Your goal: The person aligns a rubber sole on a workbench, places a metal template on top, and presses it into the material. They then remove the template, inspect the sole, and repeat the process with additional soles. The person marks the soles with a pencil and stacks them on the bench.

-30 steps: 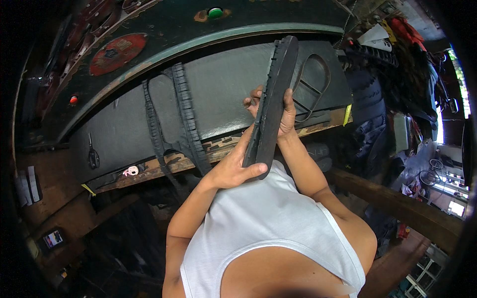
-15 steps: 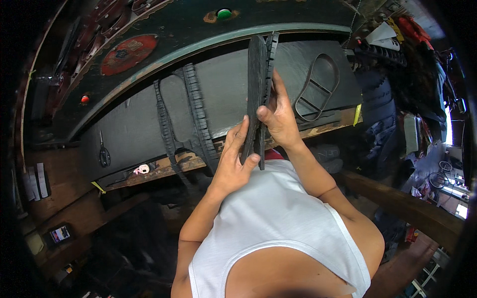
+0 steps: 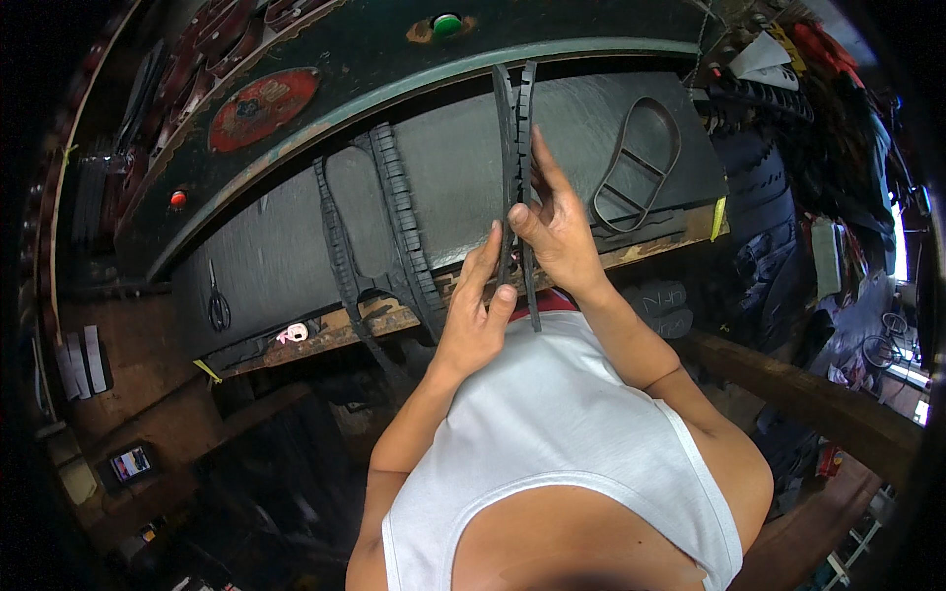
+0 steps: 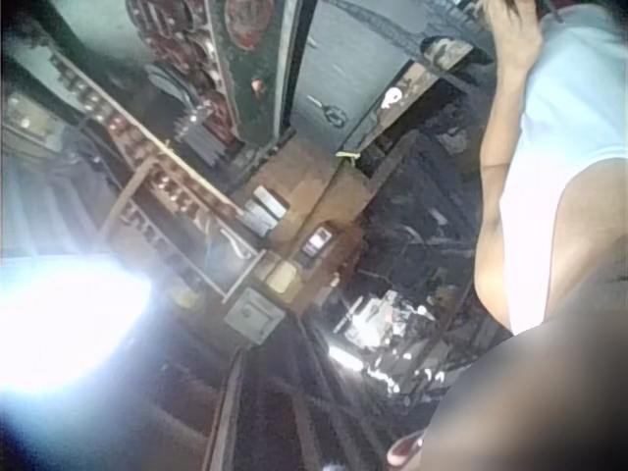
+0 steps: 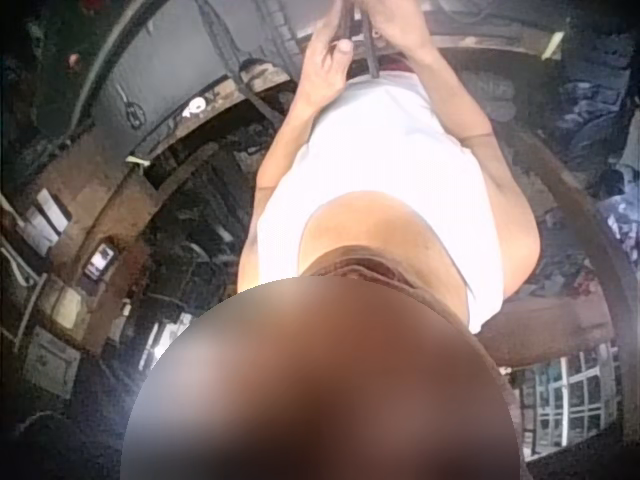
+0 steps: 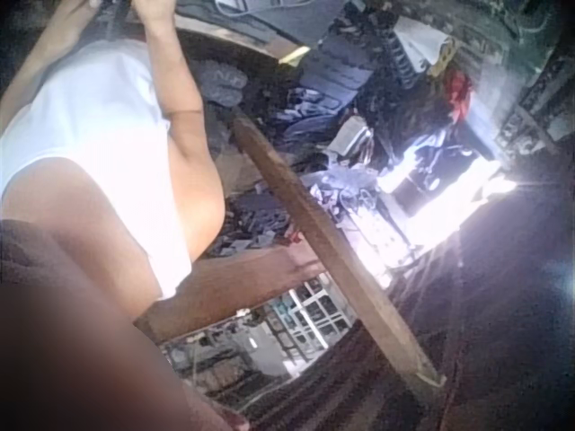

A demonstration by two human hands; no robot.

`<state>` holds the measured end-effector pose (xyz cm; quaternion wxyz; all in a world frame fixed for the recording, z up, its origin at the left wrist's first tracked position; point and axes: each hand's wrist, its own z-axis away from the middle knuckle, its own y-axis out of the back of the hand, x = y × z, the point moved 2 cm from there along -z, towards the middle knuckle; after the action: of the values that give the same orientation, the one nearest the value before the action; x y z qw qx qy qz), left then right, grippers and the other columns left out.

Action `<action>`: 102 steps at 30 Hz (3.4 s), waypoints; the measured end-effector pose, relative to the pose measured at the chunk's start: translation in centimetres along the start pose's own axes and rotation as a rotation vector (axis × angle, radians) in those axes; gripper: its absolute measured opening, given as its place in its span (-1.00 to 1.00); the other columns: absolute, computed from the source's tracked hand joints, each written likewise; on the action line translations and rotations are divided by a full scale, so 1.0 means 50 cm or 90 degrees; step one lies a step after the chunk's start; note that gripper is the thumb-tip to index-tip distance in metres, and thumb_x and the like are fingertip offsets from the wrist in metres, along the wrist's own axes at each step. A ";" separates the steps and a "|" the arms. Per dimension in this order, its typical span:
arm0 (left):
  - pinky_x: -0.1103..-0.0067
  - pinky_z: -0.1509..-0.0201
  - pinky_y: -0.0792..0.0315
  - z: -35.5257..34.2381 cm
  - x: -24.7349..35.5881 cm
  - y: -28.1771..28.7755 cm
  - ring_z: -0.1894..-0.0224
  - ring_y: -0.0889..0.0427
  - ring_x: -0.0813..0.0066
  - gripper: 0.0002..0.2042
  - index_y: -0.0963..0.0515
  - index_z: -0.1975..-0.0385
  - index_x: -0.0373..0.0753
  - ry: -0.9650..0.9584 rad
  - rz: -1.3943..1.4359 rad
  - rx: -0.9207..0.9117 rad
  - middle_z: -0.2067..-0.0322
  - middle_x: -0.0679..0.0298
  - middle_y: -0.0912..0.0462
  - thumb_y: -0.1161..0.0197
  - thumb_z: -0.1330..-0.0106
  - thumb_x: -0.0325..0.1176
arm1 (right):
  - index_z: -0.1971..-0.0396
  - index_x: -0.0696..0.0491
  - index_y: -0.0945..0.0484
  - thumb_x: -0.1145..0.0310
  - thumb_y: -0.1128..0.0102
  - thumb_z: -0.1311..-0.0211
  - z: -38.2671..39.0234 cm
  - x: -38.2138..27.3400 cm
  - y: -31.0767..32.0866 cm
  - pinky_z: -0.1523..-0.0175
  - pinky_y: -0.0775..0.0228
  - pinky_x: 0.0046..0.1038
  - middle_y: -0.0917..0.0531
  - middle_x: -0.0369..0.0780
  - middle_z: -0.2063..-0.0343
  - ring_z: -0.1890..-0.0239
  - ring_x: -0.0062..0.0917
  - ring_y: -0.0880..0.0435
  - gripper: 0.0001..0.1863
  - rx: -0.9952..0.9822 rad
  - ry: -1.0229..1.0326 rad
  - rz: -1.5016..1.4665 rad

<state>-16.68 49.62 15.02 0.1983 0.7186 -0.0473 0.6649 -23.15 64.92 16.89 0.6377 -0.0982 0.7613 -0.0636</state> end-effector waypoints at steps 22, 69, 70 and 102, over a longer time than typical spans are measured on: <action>0.31 -0.40 -0.29 -0.016 0.000 0.013 -0.34 -0.40 0.10 -0.21 -0.05 -0.53 -0.27 0.016 0.036 0.000 -0.30 -0.07 -0.38 0.07 -0.51 0.21 | -0.53 0.19 0.06 0.01 -0.39 -0.29 -0.014 0.019 -0.007 -0.32 -0.35 -0.35 -0.38 -0.01 -0.25 -0.17 -0.41 -0.48 0.06 0.023 -0.055 -0.049; 0.40 0.02 -0.61 -0.025 -0.074 0.041 0.00 -0.65 0.24 -0.26 -0.24 -0.38 -0.40 0.233 0.345 -0.051 -0.22 -0.08 -0.46 0.29 -0.56 0.21 | -0.50 0.12 -0.03 -0.06 -0.30 -0.33 0.008 0.092 0.072 -0.31 -0.39 -0.32 -0.52 -0.07 -0.16 -0.22 -0.33 -0.52 -0.05 0.057 -0.207 -0.206; 0.37 0.03 -0.61 -0.024 -0.073 0.044 0.00 -0.64 0.22 -0.25 -0.22 -0.39 -0.40 0.177 0.450 -0.066 -0.23 -0.10 -0.46 0.31 -0.56 0.22 | -0.49 0.12 -0.06 -0.07 -0.29 -0.33 0.010 0.093 0.083 -0.27 -0.43 -0.33 -0.55 -0.07 -0.12 -0.18 -0.33 -0.56 -0.06 0.078 -0.247 -0.249; 0.27 0.03 -0.62 0.014 -0.069 0.063 -0.06 -0.62 0.06 -0.15 -0.14 -0.44 -0.39 0.092 0.579 -0.003 -0.27 -0.17 -0.40 0.32 -0.49 0.34 | -0.50 0.14 -0.02 -0.52 0.00 -0.20 0.017 0.097 0.065 -0.49 -0.24 -0.04 -0.18 0.19 -0.40 -0.42 0.03 -0.28 0.16 -0.040 -0.188 -0.833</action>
<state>-17.47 45.81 12.34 -0.1091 0.5763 -0.3456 0.7325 -23.34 67.00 11.38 0.5619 -0.5654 0.4515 -0.4010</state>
